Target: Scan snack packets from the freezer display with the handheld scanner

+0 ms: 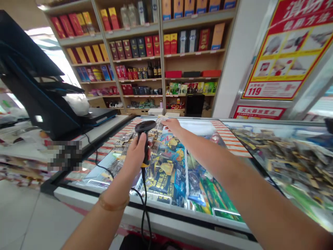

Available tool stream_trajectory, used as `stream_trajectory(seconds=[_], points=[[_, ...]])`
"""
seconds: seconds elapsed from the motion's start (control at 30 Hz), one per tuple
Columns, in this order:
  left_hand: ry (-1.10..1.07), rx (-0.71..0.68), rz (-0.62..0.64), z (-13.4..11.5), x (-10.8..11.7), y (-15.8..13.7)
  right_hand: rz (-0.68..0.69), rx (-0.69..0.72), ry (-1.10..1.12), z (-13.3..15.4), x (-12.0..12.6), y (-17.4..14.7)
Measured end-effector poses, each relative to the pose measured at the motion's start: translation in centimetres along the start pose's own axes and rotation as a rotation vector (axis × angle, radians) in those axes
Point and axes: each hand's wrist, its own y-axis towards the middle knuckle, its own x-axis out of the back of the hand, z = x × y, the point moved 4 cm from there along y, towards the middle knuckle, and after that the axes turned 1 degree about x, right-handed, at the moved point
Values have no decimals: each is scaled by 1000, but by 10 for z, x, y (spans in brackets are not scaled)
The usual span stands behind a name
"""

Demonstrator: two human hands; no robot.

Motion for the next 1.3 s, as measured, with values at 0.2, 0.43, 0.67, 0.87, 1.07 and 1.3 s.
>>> stream_trajectory(seconds=[0.2,0.43,0.67,0.87,1.07,1.3], points=[[9,29,-163,0,72,-1,43,64,-239,4,-98,26],[-26,52,-170,12,85,2,5,90,-339,-2,-114,29],[-99,87,-45,29,19,-5,-27,279,-394,-12,-26,-1],[-151,94,158,41,-78,-22,-266,246,-661,-57,147,-43],[-157,123,336,46,-175,-41,-294,-39,-1109,-83,318,-99],[-164,128,452,62,-227,-48,-62,-301,-1355,-77,449,-160]])
